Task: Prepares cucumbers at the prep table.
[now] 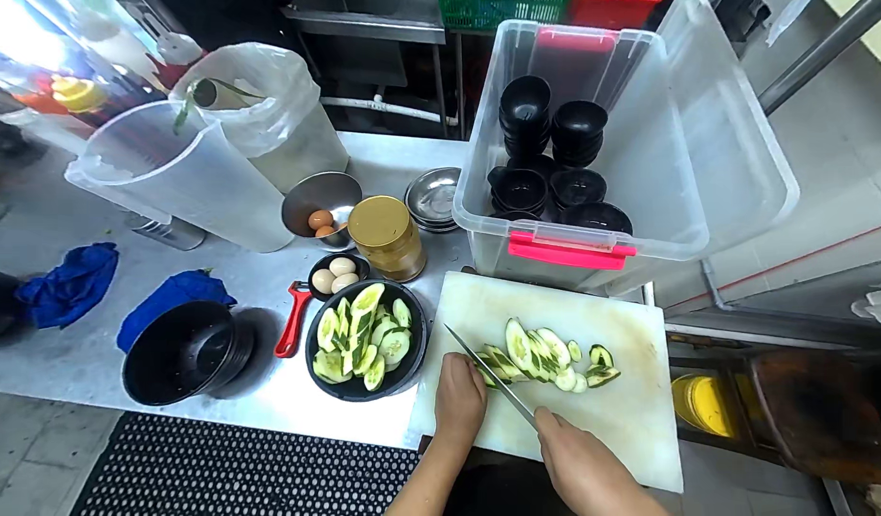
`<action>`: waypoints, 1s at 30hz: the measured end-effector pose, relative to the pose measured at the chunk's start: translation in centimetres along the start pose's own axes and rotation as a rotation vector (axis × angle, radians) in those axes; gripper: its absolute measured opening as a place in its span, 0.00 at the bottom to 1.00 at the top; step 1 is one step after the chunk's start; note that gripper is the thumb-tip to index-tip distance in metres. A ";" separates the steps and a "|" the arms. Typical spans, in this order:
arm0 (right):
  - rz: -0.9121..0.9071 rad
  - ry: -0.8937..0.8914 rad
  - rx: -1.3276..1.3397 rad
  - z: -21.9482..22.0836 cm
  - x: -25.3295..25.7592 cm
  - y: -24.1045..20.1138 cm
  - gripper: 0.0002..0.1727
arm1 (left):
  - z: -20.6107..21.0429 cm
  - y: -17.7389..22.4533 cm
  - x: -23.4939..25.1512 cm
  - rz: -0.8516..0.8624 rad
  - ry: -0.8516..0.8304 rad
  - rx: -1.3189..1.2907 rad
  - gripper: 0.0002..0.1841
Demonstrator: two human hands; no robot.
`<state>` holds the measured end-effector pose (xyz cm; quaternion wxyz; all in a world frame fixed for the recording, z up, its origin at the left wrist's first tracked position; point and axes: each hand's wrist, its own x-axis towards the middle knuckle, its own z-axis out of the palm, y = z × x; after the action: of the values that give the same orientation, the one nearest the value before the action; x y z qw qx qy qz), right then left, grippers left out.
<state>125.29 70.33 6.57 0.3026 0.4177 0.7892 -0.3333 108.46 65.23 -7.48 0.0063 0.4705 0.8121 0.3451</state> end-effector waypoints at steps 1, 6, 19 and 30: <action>-0.002 -0.006 -0.003 0.1 0.2 0.0 0.14 | 0.0 0.0 0.0 0.002 0.002 0.001 0.11; -0.045 0.015 -0.032 0.5 2.6 -0.8 0.15 | 0.1 -0.2 0.0 0.016 0.010 0.012 0.11; -0.083 -0.007 0.027 0.2 6.0 -1.6 0.19 | -3.1 -1.9 -1.4 0.024 -0.201 -0.353 0.12; -0.068 0.073 -0.030 -0.5 3.6 -1.3 0.18 | -2.8 -3.0 -1.8 0.044 -0.168 -0.465 0.09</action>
<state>122.38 71.77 4.51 0.2682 0.3979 0.8184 -0.3162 106.22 61.31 -7.63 0.1744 0.5011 0.6970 0.4824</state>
